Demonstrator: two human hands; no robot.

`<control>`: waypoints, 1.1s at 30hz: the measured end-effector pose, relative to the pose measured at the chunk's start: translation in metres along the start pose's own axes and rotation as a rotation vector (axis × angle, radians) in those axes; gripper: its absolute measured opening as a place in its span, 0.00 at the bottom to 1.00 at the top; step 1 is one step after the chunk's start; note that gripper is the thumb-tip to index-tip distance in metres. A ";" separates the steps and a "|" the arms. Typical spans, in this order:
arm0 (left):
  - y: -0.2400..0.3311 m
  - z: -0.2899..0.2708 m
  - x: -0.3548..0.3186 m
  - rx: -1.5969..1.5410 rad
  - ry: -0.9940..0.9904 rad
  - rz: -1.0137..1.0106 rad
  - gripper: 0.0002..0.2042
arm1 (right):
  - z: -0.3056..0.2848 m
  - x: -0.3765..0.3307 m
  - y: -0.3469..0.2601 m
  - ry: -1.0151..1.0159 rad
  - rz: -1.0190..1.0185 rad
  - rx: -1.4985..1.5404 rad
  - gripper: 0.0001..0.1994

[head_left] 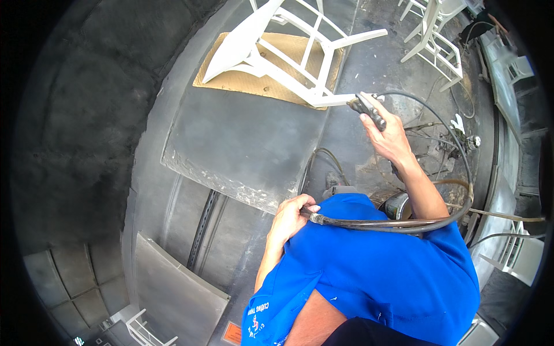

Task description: The person uses a spray gun to apply white paint to white metal chairs in a workshop. They repeatedly pick up chairs, spray the seat and frame, flip the chairs to coat other sides, and place them back on the floor.

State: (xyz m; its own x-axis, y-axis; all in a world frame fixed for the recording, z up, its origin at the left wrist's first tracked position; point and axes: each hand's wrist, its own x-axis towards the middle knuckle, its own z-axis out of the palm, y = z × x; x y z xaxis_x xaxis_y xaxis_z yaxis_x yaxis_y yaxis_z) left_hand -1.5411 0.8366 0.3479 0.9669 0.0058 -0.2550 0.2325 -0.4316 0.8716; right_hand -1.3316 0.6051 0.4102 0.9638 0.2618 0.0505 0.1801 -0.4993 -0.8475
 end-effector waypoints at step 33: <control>0.042 0.049 0.047 0.070 0.091 -0.174 0.08 | 0.020 0.104 0.048 -0.082 -0.242 0.284 0.26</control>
State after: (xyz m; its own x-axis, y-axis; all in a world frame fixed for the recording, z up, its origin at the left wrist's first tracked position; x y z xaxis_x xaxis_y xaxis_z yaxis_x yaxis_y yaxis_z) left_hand -1.4905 0.7743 0.3521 0.9192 0.1658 -0.3571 0.3916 -0.4789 0.7857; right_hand -1.2262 0.6248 0.3647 0.8792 0.4150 0.2342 0.3274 -0.1691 -0.9296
